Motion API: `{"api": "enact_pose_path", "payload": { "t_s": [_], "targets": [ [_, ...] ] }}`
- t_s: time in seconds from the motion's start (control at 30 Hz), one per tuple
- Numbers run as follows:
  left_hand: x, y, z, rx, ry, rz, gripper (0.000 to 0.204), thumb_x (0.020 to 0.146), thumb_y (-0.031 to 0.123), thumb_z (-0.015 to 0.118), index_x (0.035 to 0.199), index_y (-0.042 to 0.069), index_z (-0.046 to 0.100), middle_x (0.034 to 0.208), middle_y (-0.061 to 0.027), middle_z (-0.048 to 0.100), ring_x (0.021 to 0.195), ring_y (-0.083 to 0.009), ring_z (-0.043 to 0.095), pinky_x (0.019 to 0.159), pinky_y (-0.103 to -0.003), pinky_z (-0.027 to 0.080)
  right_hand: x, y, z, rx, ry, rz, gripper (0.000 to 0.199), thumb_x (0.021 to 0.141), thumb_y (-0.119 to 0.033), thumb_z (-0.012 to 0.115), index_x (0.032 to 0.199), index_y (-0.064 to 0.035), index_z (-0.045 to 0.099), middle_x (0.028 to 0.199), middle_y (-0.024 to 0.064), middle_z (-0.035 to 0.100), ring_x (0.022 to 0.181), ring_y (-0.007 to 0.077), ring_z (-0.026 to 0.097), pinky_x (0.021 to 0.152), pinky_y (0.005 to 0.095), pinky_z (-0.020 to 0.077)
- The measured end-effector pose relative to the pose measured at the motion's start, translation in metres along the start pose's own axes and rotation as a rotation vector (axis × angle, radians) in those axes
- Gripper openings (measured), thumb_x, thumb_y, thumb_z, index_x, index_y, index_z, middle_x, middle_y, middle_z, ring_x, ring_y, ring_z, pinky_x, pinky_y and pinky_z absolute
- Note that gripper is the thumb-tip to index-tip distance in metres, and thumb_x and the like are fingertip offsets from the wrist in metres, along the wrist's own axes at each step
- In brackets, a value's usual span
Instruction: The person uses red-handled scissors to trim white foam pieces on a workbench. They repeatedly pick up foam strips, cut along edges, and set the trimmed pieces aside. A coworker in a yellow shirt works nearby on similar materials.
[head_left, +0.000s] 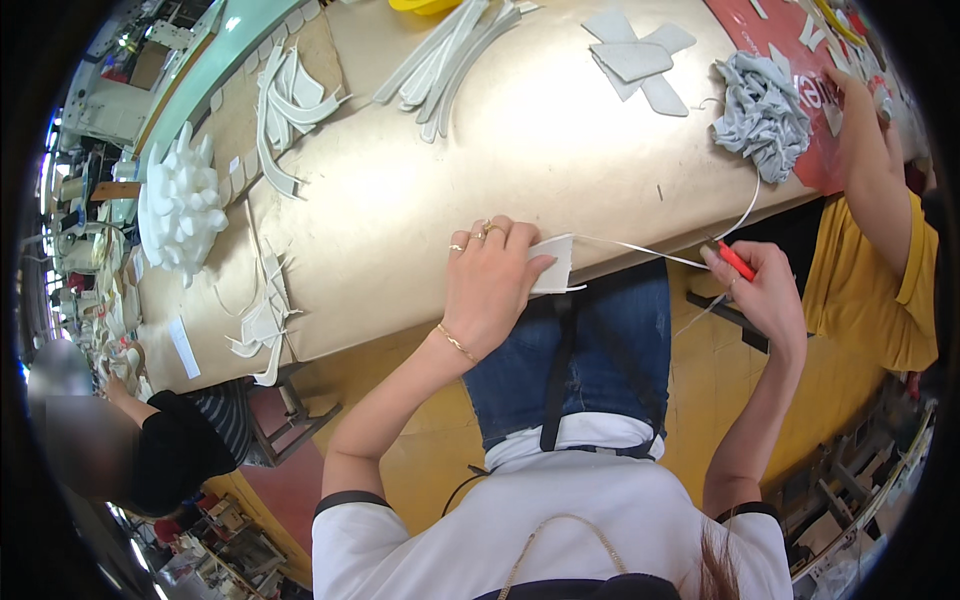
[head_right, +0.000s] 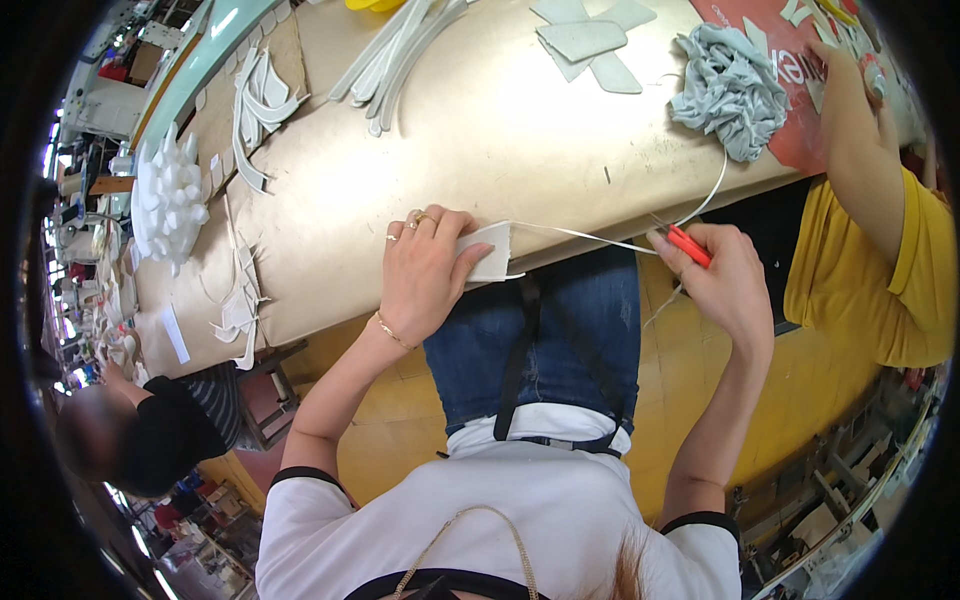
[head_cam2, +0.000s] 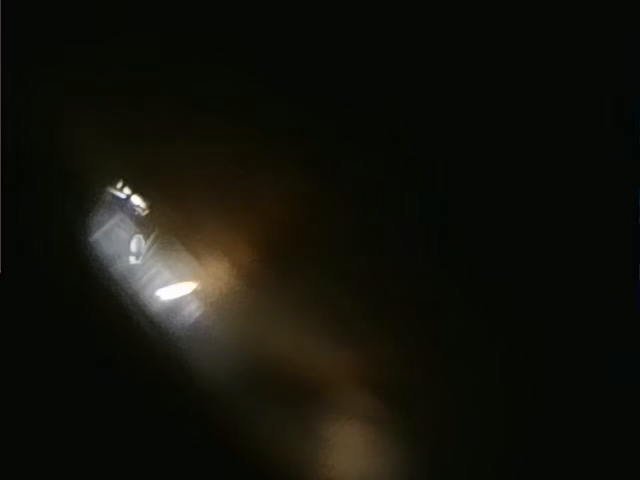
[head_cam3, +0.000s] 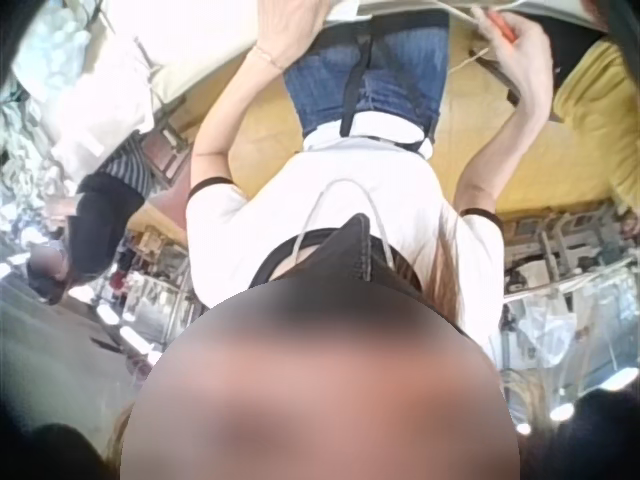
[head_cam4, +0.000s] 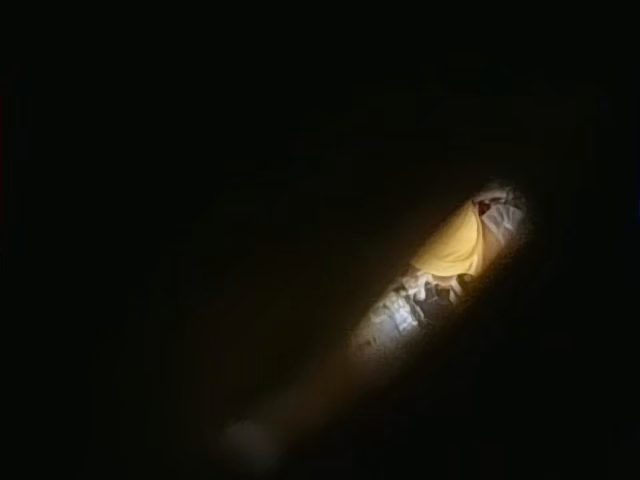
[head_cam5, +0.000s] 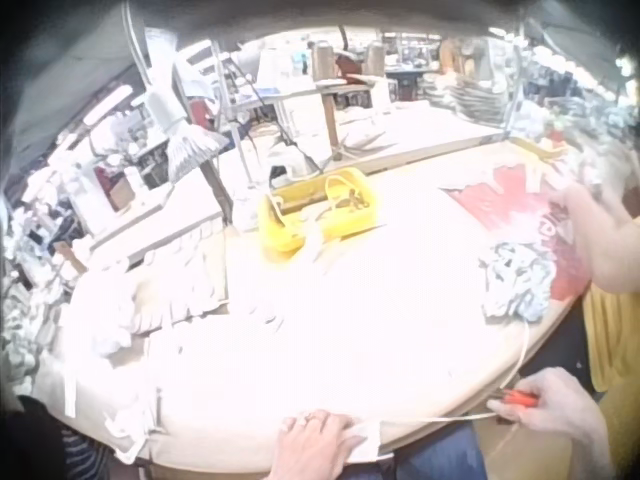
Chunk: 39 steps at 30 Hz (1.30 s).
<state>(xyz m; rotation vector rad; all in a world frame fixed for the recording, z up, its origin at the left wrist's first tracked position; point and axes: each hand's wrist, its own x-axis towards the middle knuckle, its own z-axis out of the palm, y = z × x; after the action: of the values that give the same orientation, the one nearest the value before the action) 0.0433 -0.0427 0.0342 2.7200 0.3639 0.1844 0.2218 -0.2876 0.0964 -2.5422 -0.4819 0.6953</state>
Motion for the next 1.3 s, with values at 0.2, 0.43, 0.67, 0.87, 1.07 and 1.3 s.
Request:
{"api": "enact_pose_path", "payload": {
  "t_s": [0.2, 0.43, 0.67, 0.87, 1.07, 1.3],
  "targets": [
    [0.005, -0.016, -0.023, -0.537, 0.002, -0.207, 0.017, 0.092, 0.015, 0.068, 0.096, 0.003, 0.056, 0.073, -0.0057, 0.065, 0.066, -0.0126, 0.06, 0.064, -0.028, 0.043, 0.083, -0.061, -0.019, -0.17, 0.157, -0.316, 0.051, 0.091, -0.04, 0.067, 0.07, 0.0058, 0.059, 0.055, 0.0126, 0.05, 0.052, 0.0184, 0.052, 0.053, 0.0352, 0.0403],
    [0.018, -0.035, -0.019, -0.782, 0.098, -0.465, 0.025, 0.093, 0.014, 0.067, 0.11, -0.004, 0.068, 0.072, -0.0049, 0.07, 0.065, -0.0029, 0.058, 0.059, -0.021, 0.045, 0.141, -0.124, 0.044, -0.352, 0.462, -0.493, 0.05, 0.09, -0.056, 0.061, 0.104, -0.0082, 0.069, 0.091, 0.0141, 0.067, 0.079, 0.0353, 0.068, 0.067, 0.0458, 0.0528],
    [0.008, -0.053, -0.007, -0.952, -0.057, -0.519, 0.024, 0.094, 0.014, 0.066, 0.105, -0.007, 0.068, 0.076, -0.0038, 0.072, 0.066, -0.0025, 0.059, 0.06, -0.02, 0.047, 0.041, -0.086, 0.115, -0.295, 0.474, -0.684, 0.035, 0.092, -0.03, 0.066, 0.119, -0.0077, 0.065, 0.09, 0.0073, 0.062, 0.073, 0.0244, 0.063, 0.061, 0.0374, 0.0468],
    [0.011, -0.053, -0.015, -1.041, -0.12, -0.557, 0.023, 0.094, 0.013, 0.065, 0.106, -0.007, 0.067, 0.078, -0.0033, 0.072, 0.068, -0.0024, 0.059, 0.062, -0.019, 0.047, 0.037, -0.09, 0.14, -0.323, 0.578, -0.798, 0.032, 0.089, -0.02, 0.069, 0.118, -0.0072, 0.066, 0.086, 0.0014, 0.059, 0.073, 0.0157, 0.06, 0.058, 0.031, 0.0423],
    [0.008, -0.055, -0.011, -1.069, -0.11, -0.537, 0.022, 0.095, 0.012, 0.064, 0.106, -0.007, 0.067, 0.08, -0.0029, 0.072, 0.069, -0.0023, 0.059, 0.063, -0.02, 0.047, 0.048, -0.091, 0.15, -0.308, 0.559, -0.855, 0.03, 0.09, -0.02, 0.067, 0.117, -0.0062, 0.066, 0.084, 0.0023, 0.06, 0.071, 0.0165, 0.06, 0.059, 0.0317, 0.0429],
    [0.006, -0.058, -0.005, -1.074, -0.107, -0.553, 0.018, 0.096, 0.011, 0.063, 0.102, -0.006, 0.066, 0.08, -0.0003, 0.07, 0.07, -0.001, 0.058, 0.061, -0.019, 0.046, 0.045, -0.09, 0.144, -0.276, 0.603, -0.781, 0.03, 0.09, -0.025, 0.067, 0.115, -0.0098, 0.066, 0.077, 0.0013, 0.06, 0.065, 0.0173, 0.06, 0.058, 0.0326, 0.0423]
  ]
}}
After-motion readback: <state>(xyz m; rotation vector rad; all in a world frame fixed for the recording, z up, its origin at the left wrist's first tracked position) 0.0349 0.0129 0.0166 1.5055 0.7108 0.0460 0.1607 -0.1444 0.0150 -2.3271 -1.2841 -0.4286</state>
